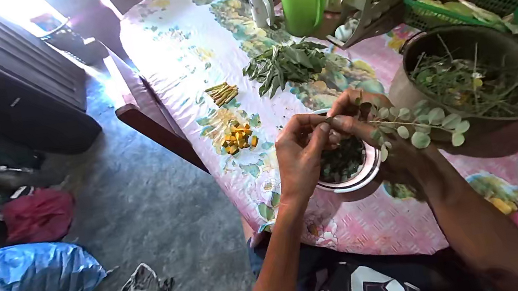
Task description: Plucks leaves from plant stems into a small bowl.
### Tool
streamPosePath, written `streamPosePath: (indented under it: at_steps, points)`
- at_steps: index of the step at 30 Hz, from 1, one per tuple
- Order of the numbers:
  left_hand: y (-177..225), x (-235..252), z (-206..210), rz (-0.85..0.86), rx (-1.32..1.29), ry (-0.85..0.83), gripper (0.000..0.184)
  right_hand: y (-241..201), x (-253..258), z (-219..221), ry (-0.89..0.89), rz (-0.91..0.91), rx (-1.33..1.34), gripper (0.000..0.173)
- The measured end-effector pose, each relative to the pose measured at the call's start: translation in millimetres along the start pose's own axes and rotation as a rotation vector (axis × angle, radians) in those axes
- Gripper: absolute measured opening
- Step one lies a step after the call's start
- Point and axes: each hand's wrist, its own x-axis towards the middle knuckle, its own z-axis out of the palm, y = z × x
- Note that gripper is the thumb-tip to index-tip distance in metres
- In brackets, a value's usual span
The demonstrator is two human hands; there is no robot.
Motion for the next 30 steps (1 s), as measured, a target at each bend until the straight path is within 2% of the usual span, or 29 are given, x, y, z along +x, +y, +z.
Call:
streamPosePath:
  at_steps: [1,3,4,9,13,15,18,23,26,28,30]
  points:
    - [0,0,0,0.001,0.0,0.005,0.012,-13,0,5,-0.058,-0.013,0.001,0.005]
    - [-1,-1,-1,-0.018,-0.045,0.02,0.012,-19,26,19,-0.314,-0.251,0.01,0.011]
    - [-1,-2,-3,-0.037,-0.075,0.023,0.012,-18,35,21,-0.355,-0.314,0.023,0.013]
    - [-2,-4,-7,-0.086,-0.156,0.034,0.01,-32,29,16,-0.361,-0.308,-0.113,0.023]
    - [-3,-5,-6,-0.072,-0.134,0.037,0.011,-8,42,20,-0.413,-0.461,-0.102,0.028]
    - [-3,-6,-5,-0.069,-0.134,0.037,0.011,-18,38,26,-0.395,-0.481,-0.132,0.023]
    - [-4,-6,-5,-0.073,-0.155,0.039,0.01,-24,38,32,-0.379,-0.478,-0.119,0.016]
    - [-3,-7,-9,-0.115,-0.188,0.034,0.009,-16,40,18,-0.398,-0.479,-0.086,0.018]
    - [0,-7,-11,-0.143,-0.249,0.055,0.009,-25,39,16,-0.38,-0.379,-0.075,0.017]
    - [1,-7,-12,-0.163,-0.269,0.075,0.009,-25,37,18,-0.359,-0.307,-0.096,0.023]
    - [1,-6,-12,-0.176,-0.27,0.091,0.009,-22,35,19,-0.299,-0.278,-0.229,0.036]
